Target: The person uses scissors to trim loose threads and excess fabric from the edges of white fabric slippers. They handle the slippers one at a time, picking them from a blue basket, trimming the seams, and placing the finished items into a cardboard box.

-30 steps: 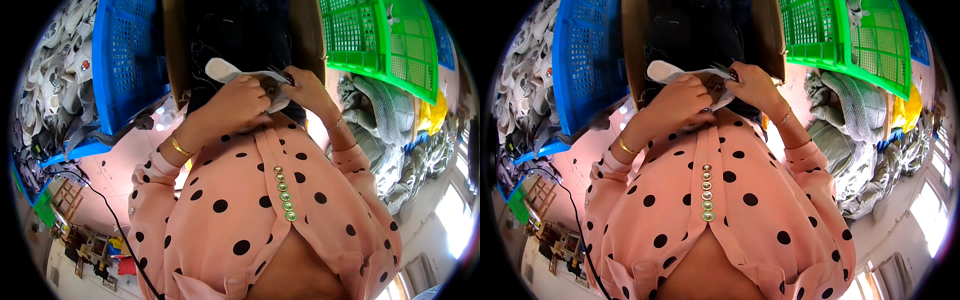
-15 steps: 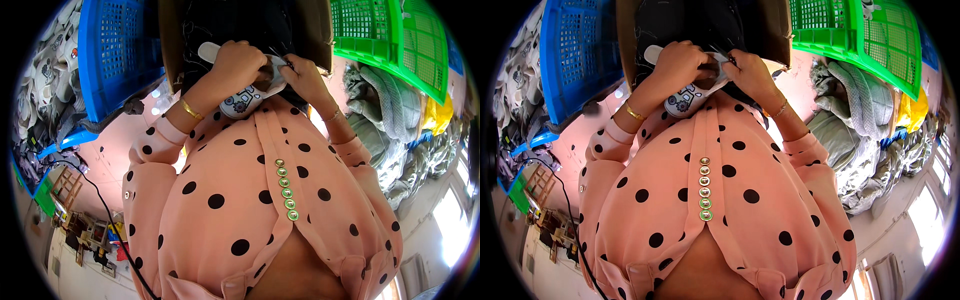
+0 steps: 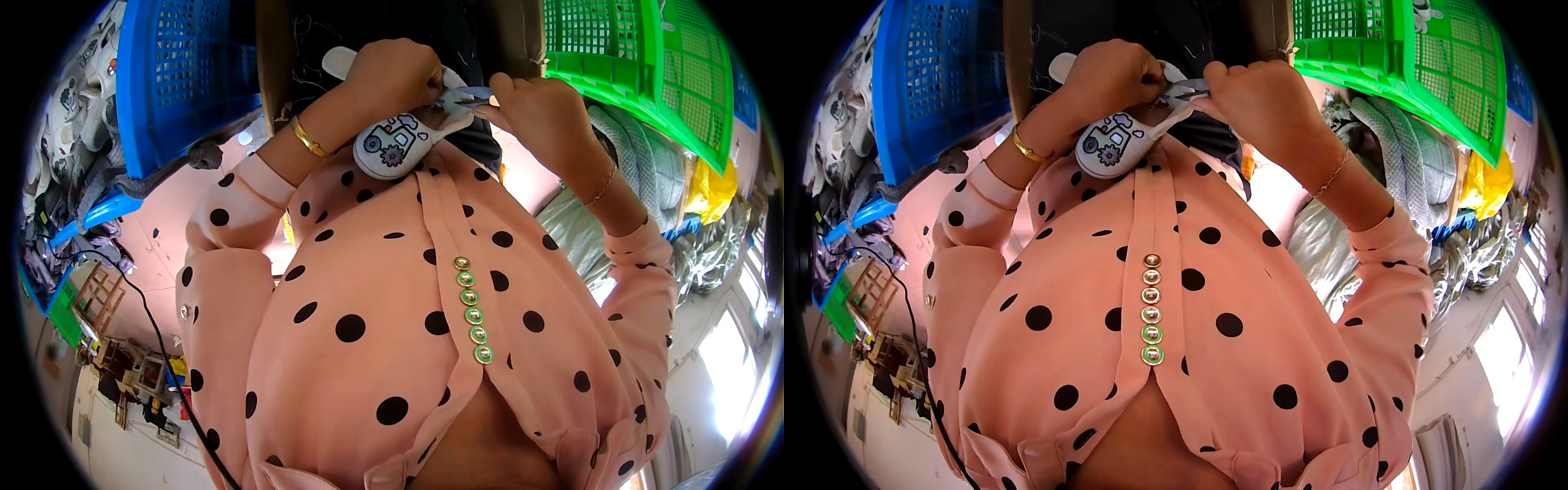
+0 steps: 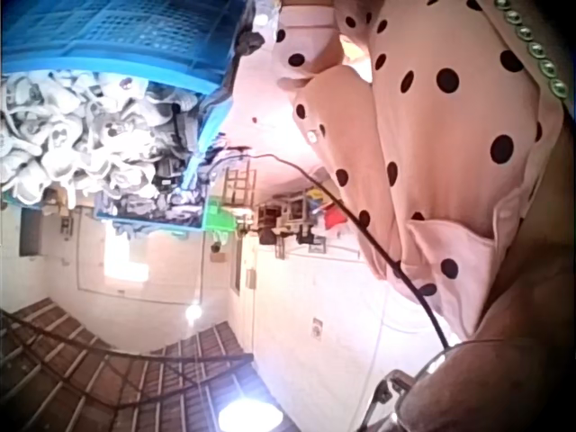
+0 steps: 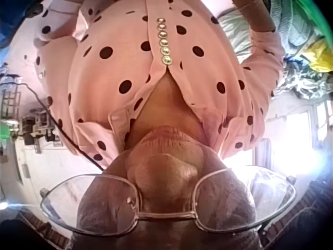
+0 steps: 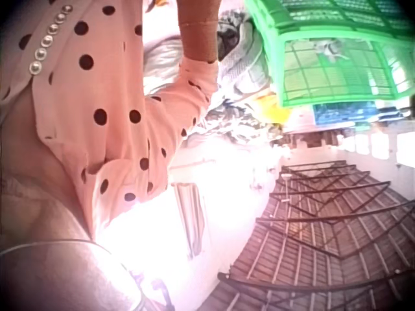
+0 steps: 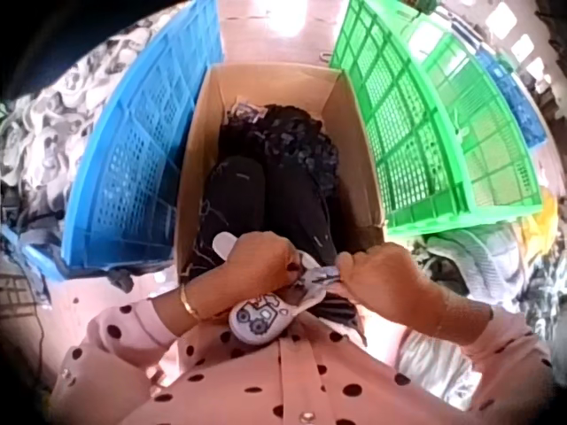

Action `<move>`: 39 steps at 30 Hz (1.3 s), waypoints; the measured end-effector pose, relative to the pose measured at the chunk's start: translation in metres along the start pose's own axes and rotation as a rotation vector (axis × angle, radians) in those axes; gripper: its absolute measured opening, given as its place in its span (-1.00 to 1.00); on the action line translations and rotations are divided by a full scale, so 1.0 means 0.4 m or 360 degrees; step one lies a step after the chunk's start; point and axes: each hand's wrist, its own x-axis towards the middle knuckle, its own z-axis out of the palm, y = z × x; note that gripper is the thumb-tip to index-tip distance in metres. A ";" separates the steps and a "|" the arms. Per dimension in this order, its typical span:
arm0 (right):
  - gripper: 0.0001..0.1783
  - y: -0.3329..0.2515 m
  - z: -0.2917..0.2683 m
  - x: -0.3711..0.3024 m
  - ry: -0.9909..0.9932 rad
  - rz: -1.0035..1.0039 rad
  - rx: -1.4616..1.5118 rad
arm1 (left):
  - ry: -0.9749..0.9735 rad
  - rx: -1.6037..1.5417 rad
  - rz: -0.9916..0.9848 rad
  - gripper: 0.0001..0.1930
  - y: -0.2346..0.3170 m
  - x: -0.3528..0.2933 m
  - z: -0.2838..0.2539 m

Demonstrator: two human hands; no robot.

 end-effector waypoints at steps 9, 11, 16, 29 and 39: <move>-0.85 0.002 0.002 0.059 -0.0348 -0.0244 -0.0330 | -0.0135 -0.0036 0.0059 -0.89 0.001 0.017 -0.025; -0.88 -0.004 0.003 0.065 -0.0362 -0.0315 -0.0482 | -0.0141 -0.0071 0.0077 -0.88 -0.001 0.020 -0.022; -0.91 -0.017 0.006 0.086 -0.0542 -0.0344 -0.0662 | -0.0239 -0.0076 0.0016 -0.85 0.005 0.025 -0.030; -0.90 -0.041 0.014 0.103 -0.0742 -0.0311 -0.0721 | -0.0231 0.0074 -0.0001 -0.86 0.025 0.021 -0.027; -0.90 -0.048 0.034 0.107 -0.0713 -0.0325 -0.0723 | -0.0173 0.0070 0.0001 -0.88 0.028 0.015 -0.019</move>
